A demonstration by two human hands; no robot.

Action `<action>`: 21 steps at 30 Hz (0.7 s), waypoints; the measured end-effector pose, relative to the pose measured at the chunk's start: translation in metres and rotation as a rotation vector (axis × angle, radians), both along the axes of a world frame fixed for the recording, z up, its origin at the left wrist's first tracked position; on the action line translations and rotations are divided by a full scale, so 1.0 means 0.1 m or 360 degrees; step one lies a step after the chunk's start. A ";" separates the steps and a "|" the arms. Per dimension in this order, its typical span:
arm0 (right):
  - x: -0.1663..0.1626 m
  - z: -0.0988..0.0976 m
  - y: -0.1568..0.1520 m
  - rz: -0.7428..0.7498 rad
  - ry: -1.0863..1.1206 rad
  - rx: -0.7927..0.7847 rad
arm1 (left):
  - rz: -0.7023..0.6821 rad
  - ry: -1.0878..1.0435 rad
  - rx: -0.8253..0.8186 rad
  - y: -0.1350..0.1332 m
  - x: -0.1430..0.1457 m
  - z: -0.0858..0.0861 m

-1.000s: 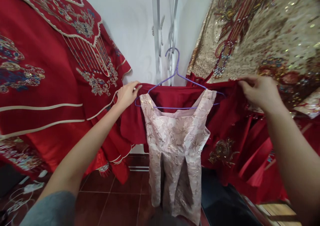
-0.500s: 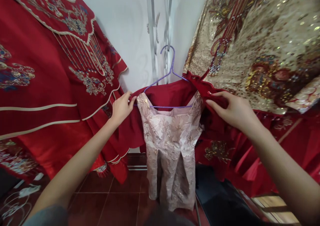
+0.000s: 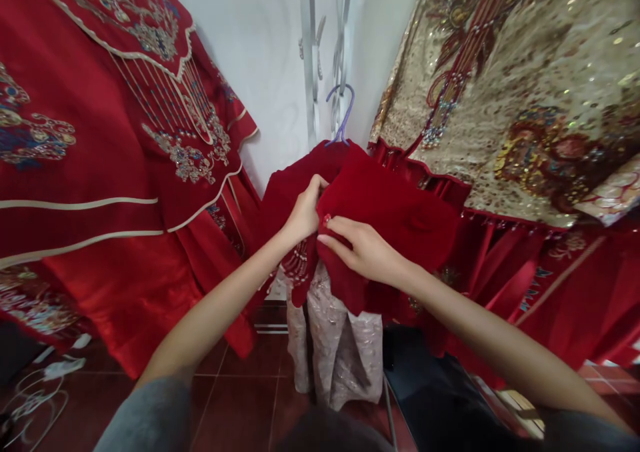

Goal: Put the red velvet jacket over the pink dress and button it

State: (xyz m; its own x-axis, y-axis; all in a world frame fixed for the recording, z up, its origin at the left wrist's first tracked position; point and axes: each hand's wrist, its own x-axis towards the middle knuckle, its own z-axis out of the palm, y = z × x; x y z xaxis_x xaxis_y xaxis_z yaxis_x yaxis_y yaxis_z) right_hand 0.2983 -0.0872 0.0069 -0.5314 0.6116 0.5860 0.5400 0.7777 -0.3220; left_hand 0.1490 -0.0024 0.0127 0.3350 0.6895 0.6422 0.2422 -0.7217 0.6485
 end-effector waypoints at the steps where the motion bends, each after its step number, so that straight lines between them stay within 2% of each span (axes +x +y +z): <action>1: 0.00 -0.06 -0.01 -0.0020 -0.0008 -0.0032 | -0.0016 0.0024 -0.0034 0.00 0.02 -0.06; 4: 0.16 -0.27 0.05 -0.0232 -0.0050 -0.0116 | 0.0178 0.0074 -0.0059 0.04 -0.03 -0.20; 6: 0.31 -0.39 0.13 -0.0383 -0.0089 -0.0165 | 0.0341 0.0178 -0.0004 0.07 -0.10 -0.22; 9: 0.50 -0.49 0.22 -0.0529 -0.0104 -0.0203 | 0.0595 0.0452 0.0282 0.14 -0.24 -0.12; 11: 0.57 -0.50 0.23 -0.0531 -0.0067 -0.0210 | 0.0741 0.0631 0.0529 0.25 -0.37 -0.02; 13: 0.60 -0.49 0.21 -0.0473 -0.0018 -0.0200 | 0.0751 0.0819 0.0573 0.41 -0.51 0.06; 17: 0.69 -0.49 0.17 -0.0472 0.0039 -0.0143 | 0.0603 0.0947 0.0312 0.66 -0.73 0.09; 21: 0.87 -0.58 0.25 -0.0699 0.0026 -0.0089 | 0.0755 0.0980 0.0427 0.53 -0.74 0.01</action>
